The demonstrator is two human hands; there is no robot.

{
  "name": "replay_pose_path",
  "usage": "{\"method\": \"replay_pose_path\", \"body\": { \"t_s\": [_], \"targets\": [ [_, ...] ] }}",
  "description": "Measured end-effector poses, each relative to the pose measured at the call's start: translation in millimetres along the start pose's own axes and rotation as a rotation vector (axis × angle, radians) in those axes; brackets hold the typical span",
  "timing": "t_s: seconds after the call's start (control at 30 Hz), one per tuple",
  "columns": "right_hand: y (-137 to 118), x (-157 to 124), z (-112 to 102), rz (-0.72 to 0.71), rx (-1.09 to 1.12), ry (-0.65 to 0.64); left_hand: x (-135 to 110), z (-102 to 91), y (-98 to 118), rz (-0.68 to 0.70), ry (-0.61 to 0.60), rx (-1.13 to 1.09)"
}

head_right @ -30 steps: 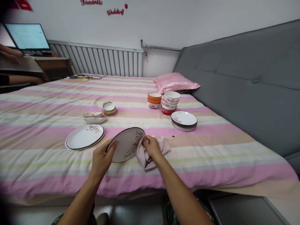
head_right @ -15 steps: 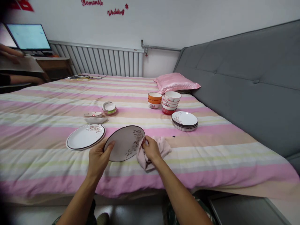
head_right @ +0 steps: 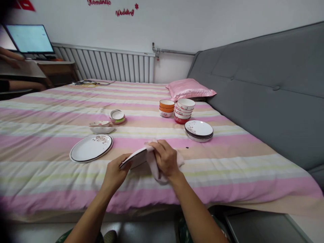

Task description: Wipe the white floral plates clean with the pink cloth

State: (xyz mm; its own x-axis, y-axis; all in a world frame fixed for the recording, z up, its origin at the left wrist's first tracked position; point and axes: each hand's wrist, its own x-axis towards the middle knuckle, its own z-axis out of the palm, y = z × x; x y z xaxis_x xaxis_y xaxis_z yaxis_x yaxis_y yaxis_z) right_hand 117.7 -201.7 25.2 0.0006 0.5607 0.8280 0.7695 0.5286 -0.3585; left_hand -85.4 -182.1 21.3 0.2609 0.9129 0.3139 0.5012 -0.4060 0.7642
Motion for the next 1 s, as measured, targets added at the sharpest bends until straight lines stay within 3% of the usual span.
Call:
{"method": "replay_pose_path", "body": {
  "t_s": [0.2, 0.33, 0.77, 1.0],
  "targets": [
    [-4, -4, 5, -0.044, -0.039, -0.017, -2, 0.0, 7, 0.17, 0.184, -0.064],
    [-6, -2, 6, 0.023, 0.026, -0.019, -3, -0.5, 5, 0.282, 0.181, -0.005],
    [5, -3, 23, 0.443, 0.294, -0.075, 0, -8.9, 3, 0.144, 0.244, -0.053],
    [10, -8, 33, 0.525, 0.379, -0.137, -1, -17.8, 3, 0.083, 0.247, -0.011]
  ]
}}
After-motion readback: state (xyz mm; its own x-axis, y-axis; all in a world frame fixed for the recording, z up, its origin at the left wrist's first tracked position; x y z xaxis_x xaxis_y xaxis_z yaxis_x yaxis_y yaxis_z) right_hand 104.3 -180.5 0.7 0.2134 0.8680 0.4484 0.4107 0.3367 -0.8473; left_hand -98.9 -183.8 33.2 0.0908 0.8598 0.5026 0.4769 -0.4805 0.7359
